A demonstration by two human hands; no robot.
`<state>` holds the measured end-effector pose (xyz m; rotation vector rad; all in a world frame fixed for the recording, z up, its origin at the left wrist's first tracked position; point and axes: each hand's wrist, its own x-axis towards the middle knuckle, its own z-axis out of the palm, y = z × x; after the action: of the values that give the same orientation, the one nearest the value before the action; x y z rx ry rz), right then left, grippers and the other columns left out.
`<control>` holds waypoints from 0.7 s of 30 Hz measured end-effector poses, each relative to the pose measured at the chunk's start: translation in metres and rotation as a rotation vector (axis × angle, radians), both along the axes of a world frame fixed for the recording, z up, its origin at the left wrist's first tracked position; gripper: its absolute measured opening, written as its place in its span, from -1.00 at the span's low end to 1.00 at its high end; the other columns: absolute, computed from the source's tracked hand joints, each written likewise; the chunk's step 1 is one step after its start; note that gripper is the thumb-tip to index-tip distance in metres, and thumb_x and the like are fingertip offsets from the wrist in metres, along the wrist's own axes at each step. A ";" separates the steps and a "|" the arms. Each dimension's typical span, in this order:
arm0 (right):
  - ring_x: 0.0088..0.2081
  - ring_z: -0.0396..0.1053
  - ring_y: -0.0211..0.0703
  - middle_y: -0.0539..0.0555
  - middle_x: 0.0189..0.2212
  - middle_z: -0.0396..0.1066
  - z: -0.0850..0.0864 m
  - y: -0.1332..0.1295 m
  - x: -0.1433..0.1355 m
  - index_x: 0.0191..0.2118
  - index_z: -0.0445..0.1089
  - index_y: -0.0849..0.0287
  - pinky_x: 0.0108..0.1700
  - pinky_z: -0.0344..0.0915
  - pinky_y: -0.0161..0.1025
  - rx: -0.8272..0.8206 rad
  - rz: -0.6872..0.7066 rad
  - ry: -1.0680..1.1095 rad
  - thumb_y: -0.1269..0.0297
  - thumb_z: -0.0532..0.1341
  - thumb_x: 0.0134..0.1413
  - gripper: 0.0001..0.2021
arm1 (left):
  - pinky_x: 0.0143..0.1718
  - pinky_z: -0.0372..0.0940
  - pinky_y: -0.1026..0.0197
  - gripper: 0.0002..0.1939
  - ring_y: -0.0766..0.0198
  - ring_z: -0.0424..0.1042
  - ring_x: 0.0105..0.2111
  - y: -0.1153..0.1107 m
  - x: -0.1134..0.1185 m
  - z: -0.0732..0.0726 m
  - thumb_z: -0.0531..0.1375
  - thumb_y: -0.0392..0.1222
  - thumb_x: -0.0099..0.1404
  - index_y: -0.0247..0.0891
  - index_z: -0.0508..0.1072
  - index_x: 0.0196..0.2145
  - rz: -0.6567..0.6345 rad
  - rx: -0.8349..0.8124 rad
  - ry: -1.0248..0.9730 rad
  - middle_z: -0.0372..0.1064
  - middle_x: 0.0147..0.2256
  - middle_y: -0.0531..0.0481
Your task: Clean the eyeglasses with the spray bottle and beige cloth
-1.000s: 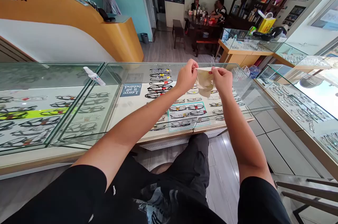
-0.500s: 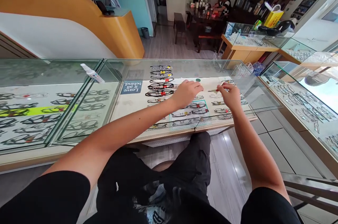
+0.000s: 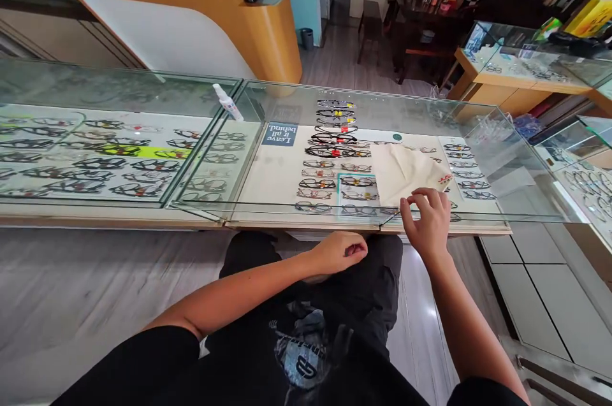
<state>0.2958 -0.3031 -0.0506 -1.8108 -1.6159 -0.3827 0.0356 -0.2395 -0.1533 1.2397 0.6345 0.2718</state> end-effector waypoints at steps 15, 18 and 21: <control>0.14 0.47 0.27 0.25 0.06 0.60 -0.052 0.026 -0.082 0.00 0.58 0.05 0.16 0.34 0.18 -0.071 0.214 0.052 0.18 0.27 0.41 -0.82 | 0.06 0.56 -0.01 -0.66 0.11 0.58 0.02 0.064 -0.187 -0.140 0.32 -0.07 0.53 -0.26 0.50 0.16 1.200 -0.874 -0.094 0.51 0.10 -0.21; 0.12 0.49 0.26 0.24 0.05 0.60 -0.054 0.013 -0.079 0.00 0.57 0.04 0.17 0.35 0.19 -0.056 0.183 0.063 0.18 0.27 0.41 -0.83 | 0.13 0.55 -0.15 -0.52 0.02 0.55 0.12 0.063 -0.184 -0.147 0.32 0.03 0.54 -0.25 0.49 0.28 1.238 -0.896 -0.112 0.48 0.22 -0.21; 0.10 0.50 0.26 0.24 0.03 0.60 -0.054 0.001 -0.072 -0.02 0.57 0.04 0.16 0.35 0.19 -0.050 0.144 0.073 0.15 0.27 0.41 -0.82 | 0.14 0.55 -0.15 -0.52 0.01 0.55 0.13 0.062 -0.182 -0.149 0.32 0.02 0.54 -0.26 0.49 0.28 1.249 -0.891 -0.106 0.47 0.22 -0.22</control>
<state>0.2234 -0.3019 -0.1050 -1.7119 -1.7057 -0.2104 -0.1461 -0.1780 -0.3027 -0.1484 1.2051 0.9469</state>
